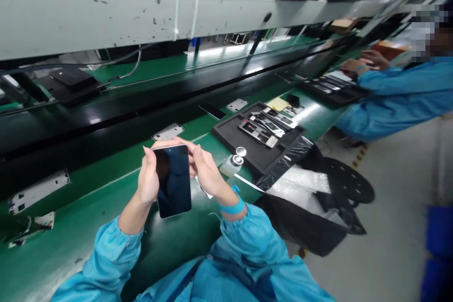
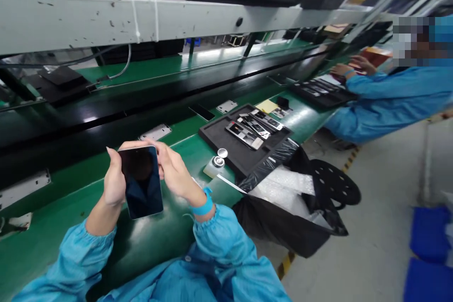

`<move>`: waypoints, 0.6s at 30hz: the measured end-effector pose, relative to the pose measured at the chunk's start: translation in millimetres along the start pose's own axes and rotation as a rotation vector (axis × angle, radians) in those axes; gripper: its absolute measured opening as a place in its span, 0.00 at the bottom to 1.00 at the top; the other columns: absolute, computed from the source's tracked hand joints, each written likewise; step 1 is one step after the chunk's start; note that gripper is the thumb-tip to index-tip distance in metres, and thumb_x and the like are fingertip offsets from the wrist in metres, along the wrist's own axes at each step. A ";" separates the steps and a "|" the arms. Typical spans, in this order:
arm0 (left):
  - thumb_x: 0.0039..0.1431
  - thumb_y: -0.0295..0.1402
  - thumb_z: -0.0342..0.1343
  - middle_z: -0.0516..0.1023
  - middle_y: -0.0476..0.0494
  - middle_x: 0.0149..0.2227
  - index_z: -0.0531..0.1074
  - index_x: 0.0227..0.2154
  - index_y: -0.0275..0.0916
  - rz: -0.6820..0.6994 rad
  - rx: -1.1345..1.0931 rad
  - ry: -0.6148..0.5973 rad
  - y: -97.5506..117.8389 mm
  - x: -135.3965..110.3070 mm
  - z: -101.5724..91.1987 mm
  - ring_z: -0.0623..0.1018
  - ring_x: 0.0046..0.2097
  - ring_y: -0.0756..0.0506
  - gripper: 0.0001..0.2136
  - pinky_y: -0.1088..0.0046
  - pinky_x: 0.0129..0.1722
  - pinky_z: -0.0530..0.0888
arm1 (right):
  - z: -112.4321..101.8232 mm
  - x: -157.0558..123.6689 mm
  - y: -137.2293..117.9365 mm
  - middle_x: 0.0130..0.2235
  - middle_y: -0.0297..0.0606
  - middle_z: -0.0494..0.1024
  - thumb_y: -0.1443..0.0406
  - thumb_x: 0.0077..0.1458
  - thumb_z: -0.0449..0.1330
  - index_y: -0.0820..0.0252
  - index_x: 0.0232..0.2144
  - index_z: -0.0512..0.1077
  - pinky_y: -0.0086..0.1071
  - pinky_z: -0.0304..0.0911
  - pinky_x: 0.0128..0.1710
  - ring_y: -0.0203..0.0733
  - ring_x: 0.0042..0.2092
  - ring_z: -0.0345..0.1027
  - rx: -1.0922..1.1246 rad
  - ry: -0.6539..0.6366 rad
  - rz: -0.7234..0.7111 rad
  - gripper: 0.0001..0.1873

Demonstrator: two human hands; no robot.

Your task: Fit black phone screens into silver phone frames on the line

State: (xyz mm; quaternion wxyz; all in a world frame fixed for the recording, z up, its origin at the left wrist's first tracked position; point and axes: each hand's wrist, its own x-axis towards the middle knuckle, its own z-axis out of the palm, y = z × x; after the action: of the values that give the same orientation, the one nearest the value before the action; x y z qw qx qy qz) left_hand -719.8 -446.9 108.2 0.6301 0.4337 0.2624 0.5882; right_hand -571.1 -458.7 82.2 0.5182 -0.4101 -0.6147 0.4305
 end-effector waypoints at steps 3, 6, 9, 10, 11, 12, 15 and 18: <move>0.67 0.62 0.59 0.87 0.34 0.38 0.85 0.43 0.35 -0.036 0.070 -0.067 1.6 -8.1 1.9 0.88 0.43 0.33 0.30 0.57 0.45 0.86 | -8.0 2.3 -11.6 0.16 0.27 0.61 0.27 0.65 0.45 0.60 0.30 0.76 0.27 0.55 0.17 0.34 0.18 0.57 0.111 -0.084 0.115 0.46; 0.68 0.61 0.58 0.86 0.38 0.35 0.85 0.46 0.38 -0.047 0.146 -0.104 0.7 -16.0 4.1 0.87 0.36 0.37 0.29 0.60 0.39 0.84 | -11.4 -1.7 -18.8 0.14 0.28 0.63 0.27 0.63 0.50 0.56 0.21 0.65 0.28 0.53 0.17 0.33 0.17 0.58 0.136 -0.078 0.098 0.43; 0.68 0.60 0.59 0.87 0.37 0.39 0.86 0.41 0.38 0.114 0.319 -0.006 -3.2 -16.4 6.3 0.86 0.42 0.39 0.28 0.66 0.43 0.82 | -12.5 -2.0 -20.6 0.15 0.26 0.61 0.28 0.64 0.51 0.57 0.26 0.70 0.28 0.53 0.18 0.34 0.17 0.58 0.108 -0.084 0.085 0.41; 0.67 0.61 0.60 0.87 0.37 0.40 0.86 0.39 0.37 0.182 0.357 0.048 -4.1 -13.9 6.4 0.86 0.44 0.39 0.28 0.68 0.45 0.81 | -12.7 -1.2 -19.9 0.18 0.26 0.64 0.28 0.63 0.52 0.58 0.29 0.73 0.28 0.56 0.20 0.35 0.20 0.60 0.095 -0.077 0.069 0.41; 0.66 0.61 0.61 0.87 0.38 0.40 0.86 0.38 0.37 0.238 0.361 0.114 -4.2 -10.2 6.1 0.85 0.44 0.40 0.28 0.70 0.46 0.81 | -12.9 -0.8 -18.6 0.21 0.28 0.68 0.27 0.61 0.54 0.59 0.33 0.75 0.29 0.60 0.23 0.36 0.24 0.64 0.078 -0.064 0.049 0.41; 0.65 0.61 0.62 0.87 0.38 0.40 0.85 0.38 0.37 0.267 0.326 0.168 -3.2 -5.6 5.1 0.85 0.43 0.41 0.28 0.70 0.45 0.81 | -13.0 -1.3 -16.5 0.26 0.31 0.73 0.27 0.61 0.55 0.59 0.36 0.76 0.30 0.64 0.28 0.37 0.29 0.68 0.056 -0.059 0.031 0.41; 0.67 0.61 0.59 0.87 0.40 0.36 0.81 0.42 0.40 0.225 0.112 0.259 5.8 8.8 -0.6 0.86 0.33 0.40 0.26 0.64 0.35 0.84 | -12.7 -10.0 -6.2 0.38 0.38 0.81 0.28 0.63 0.51 0.58 0.38 0.76 0.33 0.71 0.40 0.41 0.38 0.74 -0.007 -0.218 0.055 0.42; 0.70 0.61 0.54 0.87 0.40 0.34 0.76 0.44 0.43 0.181 -0.018 0.273 16.5 15.9 -4.9 0.85 0.28 0.39 0.24 0.61 0.29 0.84 | -12.3 -23.6 7.4 0.30 0.39 0.80 0.29 0.67 0.45 0.58 0.30 0.73 0.33 0.71 0.34 0.40 0.31 0.74 0.025 -0.442 0.159 0.42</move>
State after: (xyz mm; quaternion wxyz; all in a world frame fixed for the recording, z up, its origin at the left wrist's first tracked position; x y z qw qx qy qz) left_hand -729.7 -431.4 122.7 0.5369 0.3657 0.3002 0.6985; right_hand -555.6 -477.7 69.6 0.3404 -0.3468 -0.6737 0.5568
